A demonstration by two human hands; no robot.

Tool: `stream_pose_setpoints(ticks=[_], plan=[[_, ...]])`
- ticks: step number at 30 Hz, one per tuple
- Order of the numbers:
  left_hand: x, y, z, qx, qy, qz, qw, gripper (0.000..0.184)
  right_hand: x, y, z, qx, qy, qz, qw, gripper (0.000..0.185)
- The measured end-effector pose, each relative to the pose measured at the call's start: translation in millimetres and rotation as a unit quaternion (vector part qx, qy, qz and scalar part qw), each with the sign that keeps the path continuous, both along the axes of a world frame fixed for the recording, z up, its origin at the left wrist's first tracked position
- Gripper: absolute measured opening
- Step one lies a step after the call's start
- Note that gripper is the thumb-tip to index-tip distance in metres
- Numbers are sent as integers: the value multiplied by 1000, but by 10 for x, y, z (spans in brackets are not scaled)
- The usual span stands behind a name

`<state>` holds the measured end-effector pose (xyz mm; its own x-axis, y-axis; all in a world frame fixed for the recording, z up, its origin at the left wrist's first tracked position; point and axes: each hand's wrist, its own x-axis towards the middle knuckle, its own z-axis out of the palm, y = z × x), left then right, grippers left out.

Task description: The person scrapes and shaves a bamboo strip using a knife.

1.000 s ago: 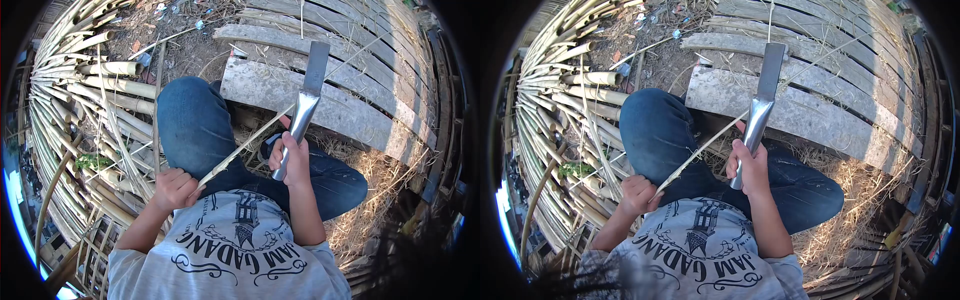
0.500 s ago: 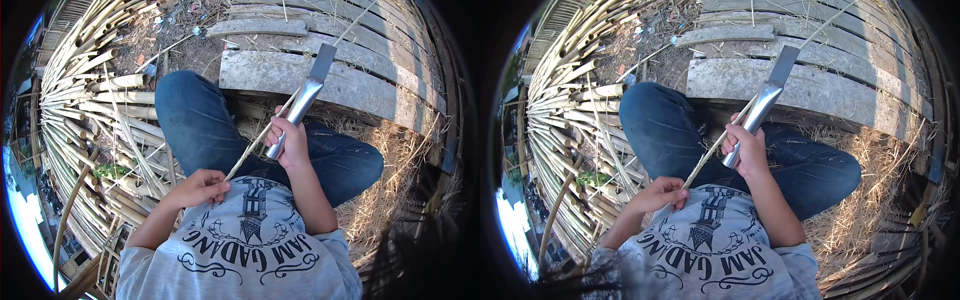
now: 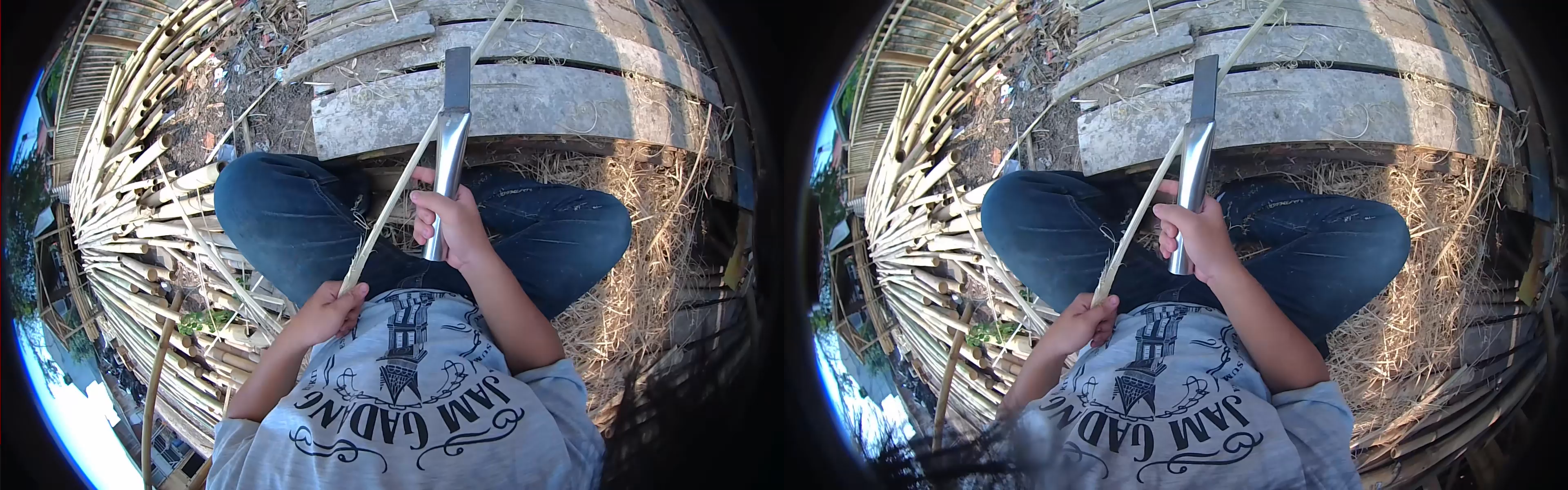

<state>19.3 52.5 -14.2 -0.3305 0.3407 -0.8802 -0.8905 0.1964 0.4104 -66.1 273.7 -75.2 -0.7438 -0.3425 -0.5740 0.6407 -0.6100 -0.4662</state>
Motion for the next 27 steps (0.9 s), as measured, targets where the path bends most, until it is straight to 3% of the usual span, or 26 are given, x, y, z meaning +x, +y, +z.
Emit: stream_pose_setpoints(ticks=[1, 2, 3, 5, 7, 9, 11, 13, 17, 19, 21, 23, 27], plan=[[-8, 55, 60, -61, 31, -5, 998, 42, 11, 44, 4, 4, -6, 1, 1000, 42], [-2, 84, 86, -122, 63, -10, 991, 41, 55, 100, -27, 33, -4, 6, 999, 31], [42, 76, 83, -120, 62, -7, 991, 41, 100, 143, -64, 34, -4, 9, 999, 31], [152, 26, 86, -200, 317, -76, 924, 36, 215, 208, -121, 209, 75, 50, 974, 19], [133, 46, 239, -258, 314, -102, 908, 35, 308, 290, -55, 268, 93, 81, 956, 14], [166, 37, 294, -314, 309, -128, 889, 34, 373, 317, -15, 459, 273, 111, 838, 16], [253, -3, 298, -378, 318, -145, 857, 35, 361, 350, 162, 499, 255, 188, 807, 20], [273, -39, 348, -393, 309, -141, 854, 37, 396, 354, 156, 563, 343, 245, 711, 33], [344, -210, 348, -438, 243, -128, 856, 41, 375, 417, 100, 565, 360, 270, 692, 49], [399, -279, 279, -452, 274, -135, 838, 43, 345, 438, 25, 574, 250, 297, 721, 57], [426, -301, 187, -457, 250, -136, 843, 43, 353, 402, 60, 584, 253, 304, 709, 55], [460, -341, 92, -462, 311, -158, 816, 42, 399, 353, 65, 551, 266, 276, 741, 52], [426, -336, 58, -460, 299, -161, 821, 41, 257, 408, 54, 601, 257, 270, 707, 49]])
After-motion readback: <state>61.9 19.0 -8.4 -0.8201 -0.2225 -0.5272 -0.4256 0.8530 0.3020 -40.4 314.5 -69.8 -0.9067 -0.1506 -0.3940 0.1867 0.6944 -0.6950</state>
